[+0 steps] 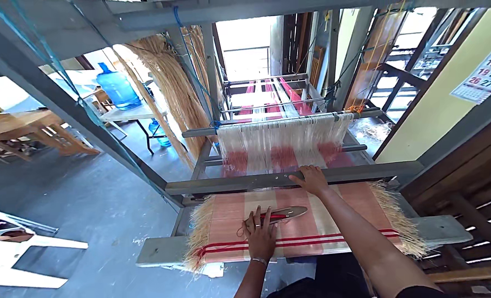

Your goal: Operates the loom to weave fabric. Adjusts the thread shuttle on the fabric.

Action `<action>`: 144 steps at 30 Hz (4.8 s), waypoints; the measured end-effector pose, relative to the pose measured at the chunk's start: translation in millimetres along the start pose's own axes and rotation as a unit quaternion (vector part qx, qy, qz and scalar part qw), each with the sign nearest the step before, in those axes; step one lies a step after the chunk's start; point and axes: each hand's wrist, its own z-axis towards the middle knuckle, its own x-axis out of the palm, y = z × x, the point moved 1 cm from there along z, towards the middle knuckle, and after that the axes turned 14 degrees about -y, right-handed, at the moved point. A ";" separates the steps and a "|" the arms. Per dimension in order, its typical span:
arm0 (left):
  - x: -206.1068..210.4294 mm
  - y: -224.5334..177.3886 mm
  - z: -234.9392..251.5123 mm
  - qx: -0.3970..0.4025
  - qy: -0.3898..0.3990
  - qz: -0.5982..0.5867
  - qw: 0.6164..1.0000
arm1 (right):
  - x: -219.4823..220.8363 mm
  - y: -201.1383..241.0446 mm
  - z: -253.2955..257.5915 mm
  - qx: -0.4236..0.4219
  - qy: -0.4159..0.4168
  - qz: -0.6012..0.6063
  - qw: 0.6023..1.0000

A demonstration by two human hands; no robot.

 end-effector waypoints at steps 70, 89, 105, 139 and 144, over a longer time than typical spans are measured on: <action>-99.0 -36.9 135.8 -0.217 0.155 -0.723 0.637 | -87.3 85.9 17.5 0.115 0.193 0.689 0.689; -202.4 113.3 218.5 -0.061 -0.145 -0.408 0.899 | -157.9 -0.8 9.1 0.111 0.058 0.872 0.472; -225.5 -5.8 220.8 0.142 -0.025 -0.380 0.914 | -160.8 103.7 -35.3 -0.085 0.013 0.615 0.784; -200.9 -27.8 213.3 0.207 -0.031 -0.325 0.922 | -123.3 93.6 -50.8 -0.004 0.171 0.629 0.758; -193.1 -22.1 206.9 0.160 -0.012 -0.359 0.919 | -121.9 88.4 -50.7 0.005 0.095 0.602 0.793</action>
